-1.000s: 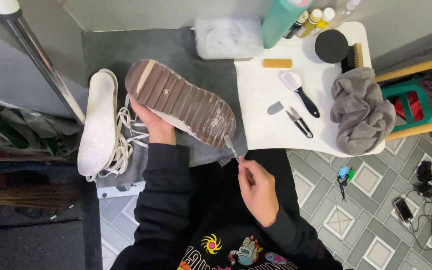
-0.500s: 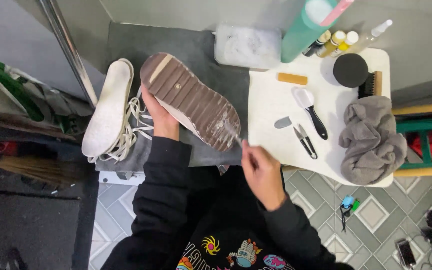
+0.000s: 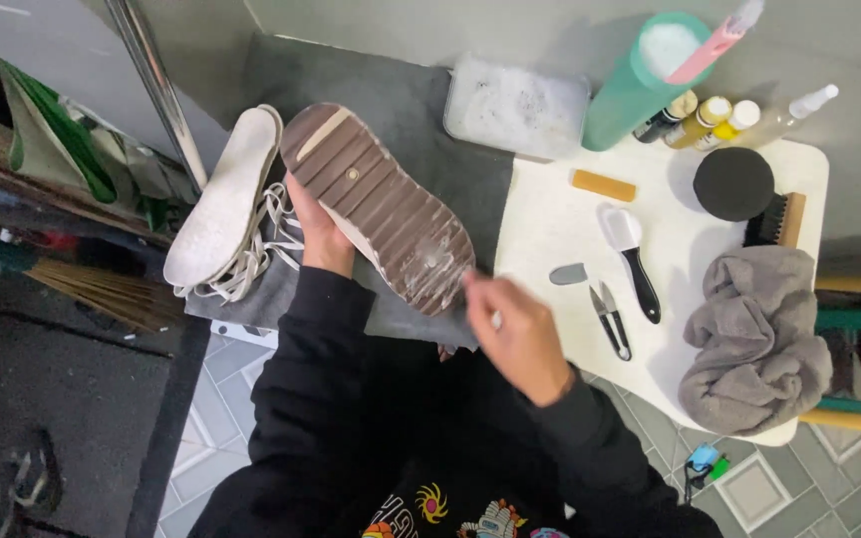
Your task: Applying a liquid substance to the sole of a shoe using a small brush at a repair bench.
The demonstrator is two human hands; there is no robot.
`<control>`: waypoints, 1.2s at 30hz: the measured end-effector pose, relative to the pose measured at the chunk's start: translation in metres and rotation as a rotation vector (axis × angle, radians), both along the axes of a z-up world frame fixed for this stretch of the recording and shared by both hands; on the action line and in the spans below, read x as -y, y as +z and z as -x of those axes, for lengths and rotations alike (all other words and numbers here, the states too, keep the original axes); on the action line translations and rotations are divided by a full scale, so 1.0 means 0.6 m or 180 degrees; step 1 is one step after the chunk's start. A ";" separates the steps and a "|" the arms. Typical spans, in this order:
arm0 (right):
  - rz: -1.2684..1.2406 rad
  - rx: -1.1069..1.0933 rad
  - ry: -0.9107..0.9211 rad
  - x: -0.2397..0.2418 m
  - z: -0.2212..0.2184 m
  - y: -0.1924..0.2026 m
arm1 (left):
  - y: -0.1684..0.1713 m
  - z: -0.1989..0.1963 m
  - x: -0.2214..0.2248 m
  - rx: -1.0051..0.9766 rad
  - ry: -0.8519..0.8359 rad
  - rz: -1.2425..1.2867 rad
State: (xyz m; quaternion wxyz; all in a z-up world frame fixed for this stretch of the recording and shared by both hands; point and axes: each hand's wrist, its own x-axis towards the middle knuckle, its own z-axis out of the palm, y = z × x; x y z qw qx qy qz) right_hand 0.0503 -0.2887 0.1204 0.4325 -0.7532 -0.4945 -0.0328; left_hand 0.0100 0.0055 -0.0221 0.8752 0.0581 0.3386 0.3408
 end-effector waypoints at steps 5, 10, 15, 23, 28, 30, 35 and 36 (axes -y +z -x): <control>0.0026 -0.0087 0.0386 -0.011 0.004 0.003 | 0.014 -0.003 -0.005 0.0057 0.0126 -0.0064; -0.0179 -0.0127 -0.0061 -0.014 -0.005 0.026 | 0.021 0.002 0.007 0.0116 0.0045 -0.0103; 0.0034 -0.0119 0.0059 -0.027 0.024 0.013 | 0.029 -0.008 0.000 0.0128 -0.0106 -0.0123; 0.0109 0.0111 -0.0038 -0.045 0.027 0.039 | 0.054 -0.005 0.001 0.0318 -0.0219 -0.0150; 0.0190 -0.0093 0.0253 -0.064 0.060 0.058 | 0.063 0.003 -0.008 0.0444 -0.0269 -0.0060; 0.0215 0.0093 -0.0012 -0.066 0.049 0.071 | 0.081 0.003 -0.009 0.0427 -0.0301 -0.0085; 0.0188 0.0039 0.0195 -0.076 0.053 0.068 | 0.073 0.003 -0.012 0.0474 -0.0269 -0.0056; 0.0273 -0.0077 0.0362 -0.071 0.074 0.086 | 0.064 0.005 -0.004 0.0457 -0.0266 -0.0011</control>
